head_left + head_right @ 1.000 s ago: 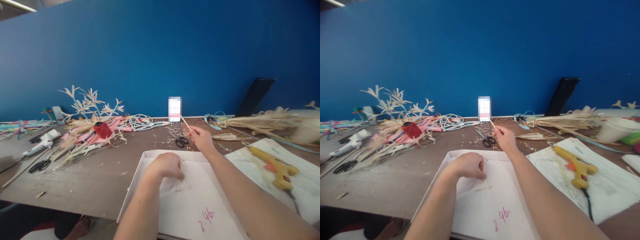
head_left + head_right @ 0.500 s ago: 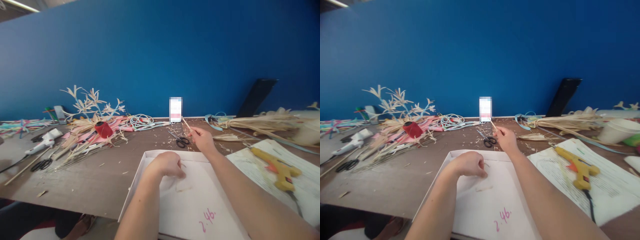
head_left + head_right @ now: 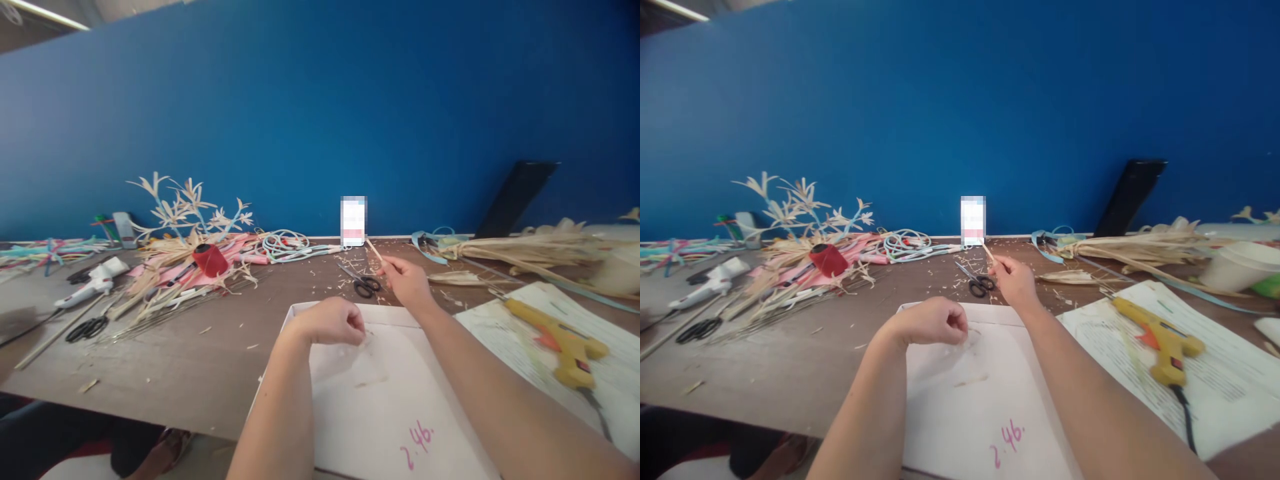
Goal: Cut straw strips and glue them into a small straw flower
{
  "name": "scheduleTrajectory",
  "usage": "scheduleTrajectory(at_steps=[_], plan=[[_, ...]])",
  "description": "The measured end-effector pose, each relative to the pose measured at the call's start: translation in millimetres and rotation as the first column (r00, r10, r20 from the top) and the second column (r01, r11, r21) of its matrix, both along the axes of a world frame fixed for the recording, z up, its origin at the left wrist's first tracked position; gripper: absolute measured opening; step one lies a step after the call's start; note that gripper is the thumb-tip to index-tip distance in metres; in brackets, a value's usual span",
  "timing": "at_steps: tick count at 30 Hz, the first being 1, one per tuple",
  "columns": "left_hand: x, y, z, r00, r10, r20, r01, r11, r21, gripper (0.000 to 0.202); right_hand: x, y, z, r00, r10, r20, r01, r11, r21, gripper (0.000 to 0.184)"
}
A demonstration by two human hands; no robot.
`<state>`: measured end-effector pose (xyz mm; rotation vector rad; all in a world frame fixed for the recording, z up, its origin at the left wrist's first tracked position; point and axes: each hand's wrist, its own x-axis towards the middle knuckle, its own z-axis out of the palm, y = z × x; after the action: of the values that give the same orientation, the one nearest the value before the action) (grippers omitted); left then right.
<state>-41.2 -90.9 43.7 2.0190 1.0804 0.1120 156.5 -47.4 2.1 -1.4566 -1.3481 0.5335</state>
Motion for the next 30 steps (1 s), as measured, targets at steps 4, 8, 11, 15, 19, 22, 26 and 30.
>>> scheduleTrajectory(at_steps=[4, 8, 11, 15, 19, 22, 26, 30], plan=[[0.4, 11.1, -5.8, 0.913, 0.292, 0.286, -0.271, 0.956, -0.112, 0.017, -2.3, -4.4, 5.5, 0.994, 0.076, -0.082, -0.074, 0.997, 0.027, 0.041], [5.6, 22.2, -13.7, 0.712, 0.527, 0.464, -0.470, 0.849, -0.242, 0.013, -10.0, -12.1, 14.1, 0.917, 0.285, -0.278, -0.287, 0.957, 0.034, 0.044], [7.0, 25.8, -16.5, 0.615, 0.566, 0.549, -0.482, 0.821, -0.308, 0.013, -16.7, -19.2, 20.2, 0.778, 0.442, -0.446, -0.510, 0.859, -0.039, 0.051], [7.4, 26.4, -17.8, 0.571, 0.549, 0.611, -0.436, 0.833, -0.341, 0.018, -22.5, -24.1, 22.0, 0.666, 0.551, -0.503, -0.691, 0.710, -0.137, 0.056], [8.0, 27.5, -18.8, 0.545, 0.565, 0.619, -0.455, 0.820, -0.347, 0.019, -25.2, -20.5, 17.6, 0.721, 0.532, -0.443, -0.643, 0.752, -0.143, 0.049], [8.0, 27.6, -18.8, 0.542, 0.601, 0.587, -0.462, 0.797, -0.390, 0.022, -25.8, -17.3, 14.8, 0.762, 0.487, -0.427, -0.584, 0.802, -0.127, 0.046], [8.5, 25.4, -18.2, 0.613, 0.567, 0.550, -0.387, 0.823, -0.417, 0.028, -26.6, -16.7, 14.2, 0.782, 0.464, -0.416, -0.551, 0.827, -0.113, 0.043], [10.0, 24.2, -17.9, 0.626, 0.553, 0.550, -0.413, 0.833, -0.367, 0.023, -27.7, -17.6, 14.9, 0.778, 0.467, -0.420, -0.556, 0.823, -0.116, 0.042]])
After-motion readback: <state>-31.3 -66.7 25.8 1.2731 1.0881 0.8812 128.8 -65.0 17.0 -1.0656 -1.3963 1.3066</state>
